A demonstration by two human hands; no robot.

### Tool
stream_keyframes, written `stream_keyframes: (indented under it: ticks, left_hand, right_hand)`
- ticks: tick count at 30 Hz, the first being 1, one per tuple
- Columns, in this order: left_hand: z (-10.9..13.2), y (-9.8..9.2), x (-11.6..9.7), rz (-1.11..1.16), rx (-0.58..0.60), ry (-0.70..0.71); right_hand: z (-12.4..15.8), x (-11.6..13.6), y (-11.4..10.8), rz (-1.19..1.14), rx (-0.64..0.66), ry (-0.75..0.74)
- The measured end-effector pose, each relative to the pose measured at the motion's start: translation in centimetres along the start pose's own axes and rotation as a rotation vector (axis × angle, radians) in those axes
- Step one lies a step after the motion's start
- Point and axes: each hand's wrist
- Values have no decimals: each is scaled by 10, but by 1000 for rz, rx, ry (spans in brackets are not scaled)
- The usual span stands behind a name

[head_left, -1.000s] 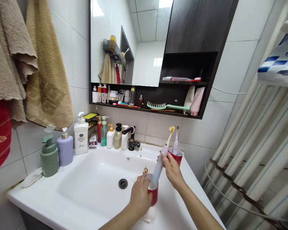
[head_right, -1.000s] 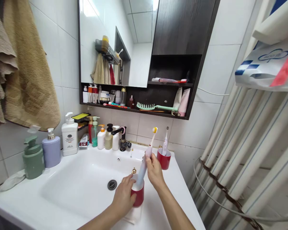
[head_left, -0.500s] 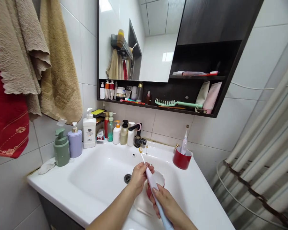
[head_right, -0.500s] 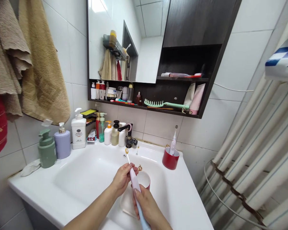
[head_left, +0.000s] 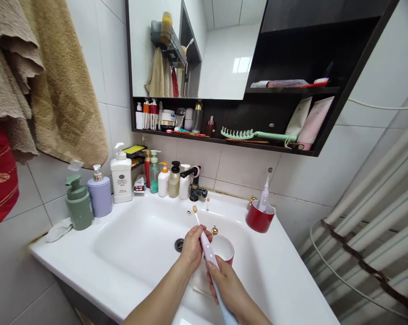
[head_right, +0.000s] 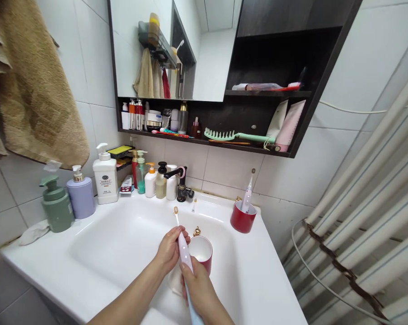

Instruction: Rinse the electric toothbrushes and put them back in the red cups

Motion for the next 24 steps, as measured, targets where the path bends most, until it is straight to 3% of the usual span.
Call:
stream_keyframes:
  ticks: [2, 6, 11, 15, 20, 24]
  left_hand:
    - [0, 1, 1, 12, -10, -4]
    - [1, 3, 5, 21, -30, -1]
    - [-9, -6, -2, 51, -121, 25]
    - [-23, -23, -14, 58, -223, 82]
    - [-23, -24, -2, -269, -27, 32]
    - [-35, -6, 2, -619, -5, 4]
  right_hand:
    - [0, -1, -1, 13, 11, 5]
    - [0, -1, 2, 113, -104, -60]
    - [4, -4, 4, -14, 5, 88]
    - [11, -9, 2, 2, 68, 62]
    - [9, -4, -3, -111, 90, -89]
    - [4, 3, -14, -125, -44, -195]
Point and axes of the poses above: each hand's wrist, its own z-axis away from the middle knuckle, its own y-axis out of the palm, x = y × z, and after that the axes turned 8 degrees about -z, right-handed
